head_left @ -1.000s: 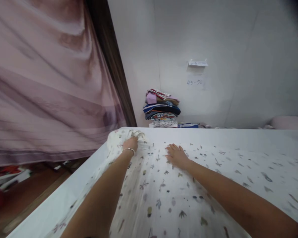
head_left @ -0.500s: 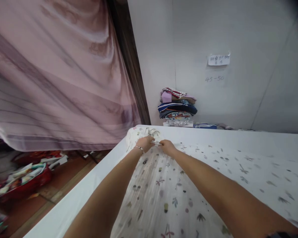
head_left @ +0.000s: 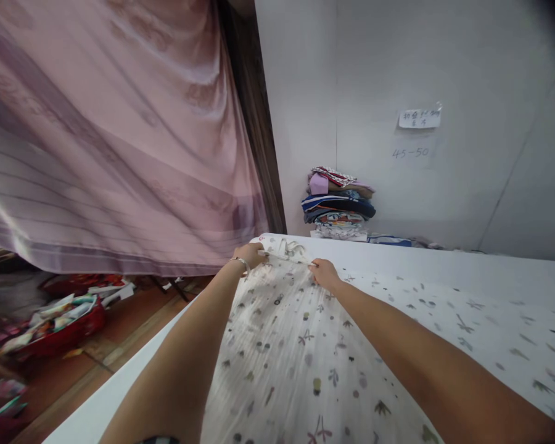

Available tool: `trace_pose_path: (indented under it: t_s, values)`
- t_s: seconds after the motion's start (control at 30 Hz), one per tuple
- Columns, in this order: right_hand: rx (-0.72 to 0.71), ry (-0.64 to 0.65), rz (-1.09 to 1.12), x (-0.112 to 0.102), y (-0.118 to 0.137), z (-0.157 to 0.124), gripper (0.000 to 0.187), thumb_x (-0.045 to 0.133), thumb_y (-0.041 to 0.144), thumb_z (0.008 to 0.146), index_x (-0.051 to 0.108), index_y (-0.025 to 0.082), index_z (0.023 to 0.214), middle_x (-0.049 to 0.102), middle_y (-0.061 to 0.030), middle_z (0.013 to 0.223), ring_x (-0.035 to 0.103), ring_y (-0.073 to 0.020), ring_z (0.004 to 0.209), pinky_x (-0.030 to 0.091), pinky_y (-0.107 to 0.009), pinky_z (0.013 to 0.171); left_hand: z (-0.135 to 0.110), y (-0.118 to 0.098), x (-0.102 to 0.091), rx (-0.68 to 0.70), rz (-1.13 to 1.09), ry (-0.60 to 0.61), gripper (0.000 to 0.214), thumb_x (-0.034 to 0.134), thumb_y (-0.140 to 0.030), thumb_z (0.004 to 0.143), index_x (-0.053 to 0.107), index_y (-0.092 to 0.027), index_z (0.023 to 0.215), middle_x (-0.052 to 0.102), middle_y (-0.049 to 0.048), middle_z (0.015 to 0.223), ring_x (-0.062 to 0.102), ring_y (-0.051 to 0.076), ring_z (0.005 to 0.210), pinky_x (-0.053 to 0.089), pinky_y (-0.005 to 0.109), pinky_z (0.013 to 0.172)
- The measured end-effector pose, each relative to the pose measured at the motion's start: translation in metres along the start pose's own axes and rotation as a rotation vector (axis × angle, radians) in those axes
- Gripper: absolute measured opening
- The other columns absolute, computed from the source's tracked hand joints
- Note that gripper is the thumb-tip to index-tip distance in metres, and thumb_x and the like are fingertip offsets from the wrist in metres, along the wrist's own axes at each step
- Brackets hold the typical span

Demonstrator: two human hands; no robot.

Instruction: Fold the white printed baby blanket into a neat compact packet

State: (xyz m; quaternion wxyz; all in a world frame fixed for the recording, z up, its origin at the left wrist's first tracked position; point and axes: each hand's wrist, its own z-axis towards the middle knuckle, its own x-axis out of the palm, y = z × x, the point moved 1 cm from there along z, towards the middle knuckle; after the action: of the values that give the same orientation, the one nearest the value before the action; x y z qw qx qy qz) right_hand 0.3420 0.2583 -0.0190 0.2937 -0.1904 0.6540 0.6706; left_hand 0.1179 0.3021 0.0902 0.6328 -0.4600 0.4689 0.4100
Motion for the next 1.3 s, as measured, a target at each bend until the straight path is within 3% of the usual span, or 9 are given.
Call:
trace_pose_path:
  t_s: [0.13,0.27,0.47,0.67,0.83,0.93,1.1,1.2,1.3]
  values:
    - [0.027,0.010,0.011,0.001,-0.001,-0.001,0.029,0.046,0.024,0.080,0.063,0.014,0.101,0.066,-0.0077,0.089,0.060,-0.0153,0.071,0.043,-0.021,0.058,-0.006,0.004,0.003,-0.036,-0.237,0.006,0.021,0.059,-0.033,0.067,0.062,-0.020,0.084,0.063,-0.0030,0.067,0.057,0.012,0.064,0.043,0.022,0.060]
    - [-0.035,-0.034,0.075,0.004,0.014,-0.008,0.057,0.054,0.018,0.073,0.045,0.020,0.129,0.053,-0.0077,0.124,0.060,-0.0146,0.080,0.045,-0.022,0.064,-0.017,-0.007,0.008,-0.008,-0.402,-0.096,0.027,0.060,-0.029,0.065,0.059,-0.018,0.090,0.060,-0.0036,0.067,0.055,0.011,0.062,0.042,0.021,0.058]
    - [-0.199,0.074,0.490,0.014,0.056,-0.024,0.052,0.054,0.021,0.074,0.048,0.025,0.126,0.064,-0.0007,0.094,0.056,-0.0094,0.056,0.042,-0.019,0.045,-0.037,-0.034,0.018,0.130,-0.532,-0.125,0.037,0.063,-0.025,0.059,0.057,-0.021,0.095,0.060,-0.0043,0.074,0.055,0.013,0.068,0.043,0.025,0.067]
    - [-0.187,0.110,0.621,0.017,0.066,-0.029,0.020,0.048,0.018,0.078,0.066,0.015,0.087,0.049,0.0053,0.046,0.047,-0.0081,0.041,0.039,-0.017,0.040,-0.051,-0.035,0.020,0.132,-0.661,-0.017,0.029,0.062,-0.035,0.059,0.058,-0.018,0.083,0.062,-0.0019,0.073,0.056,0.014,0.071,0.043,0.025,0.066]
    - [-0.128,0.116,0.580,0.015,0.065,-0.030,0.020,0.048,0.018,0.079,0.066,0.016,0.089,0.050,0.0054,0.044,0.046,-0.0091,0.039,0.039,-0.019,0.040,-0.059,-0.022,0.019,0.052,-0.668,0.082,0.043,0.054,-0.060,0.062,0.055,-0.017,0.062,0.043,-0.0058,0.047,0.037,0.008,0.046,0.030,0.022,0.045]
    - [-0.124,0.101,0.547,0.014,0.068,-0.033,0.026,0.047,0.017,0.078,0.064,0.016,0.098,0.060,0.0011,0.064,0.051,-0.0098,0.045,0.041,-0.020,0.041,-0.060,-0.018,0.020,0.031,-0.637,0.056,0.044,0.051,-0.061,0.063,0.052,-0.017,0.057,0.034,-0.0074,0.044,0.028,0.007,0.044,0.023,0.022,0.044]
    - [-0.259,-0.179,0.395,0.010,0.074,-0.042,0.036,0.055,0.015,0.071,0.060,0.019,0.106,0.060,-0.0048,0.101,0.055,-0.0097,0.060,0.048,-0.024,0.060,-0.061,-0.025,0.016,0.055,-0.570,-0.068,0.034,0.051,-0.050,0.066,0.054,-0.017,0.059,0.035,-0.0071,0.048,0.031,0.008,0.051,0.026,0.023,0.050]
    - [-0.283,-0.118,0.433,0.007,0.078,-0.043,0.041,0.056,0.019,0.071,0.056,0.021,0.112,0.062,-0.0036,0.097,0.055,-0.0093,0.055,0.048,-0.023,0.056,-0.064,-0.035,0.014,0.104,-0.530,-0.067,0.029,0.052,-0.044,0.066,0.057,-0.017,0.058,0.038,-0.0063,0.049,0.035,0.009,0.054,0.027,0.023,0.053]
    - [-0.243,0.004,0.493,0.003,0.083,-0.041,0.024,0.053,0.019,0.072,0.062,0.018,0.094,0.061,0.0012,0.067,0.052,-0.0096,0.047,0.047,-0.022,0.049,-0.068,-0.035,0.015,0.131,-0.507,-0.023,0.021,0.055,-0.038,0.064,0.059,-0.017,0.062,0.044,-0.0062,0.054,0.038,0.010,0.057,0.030,0.023,0.055]
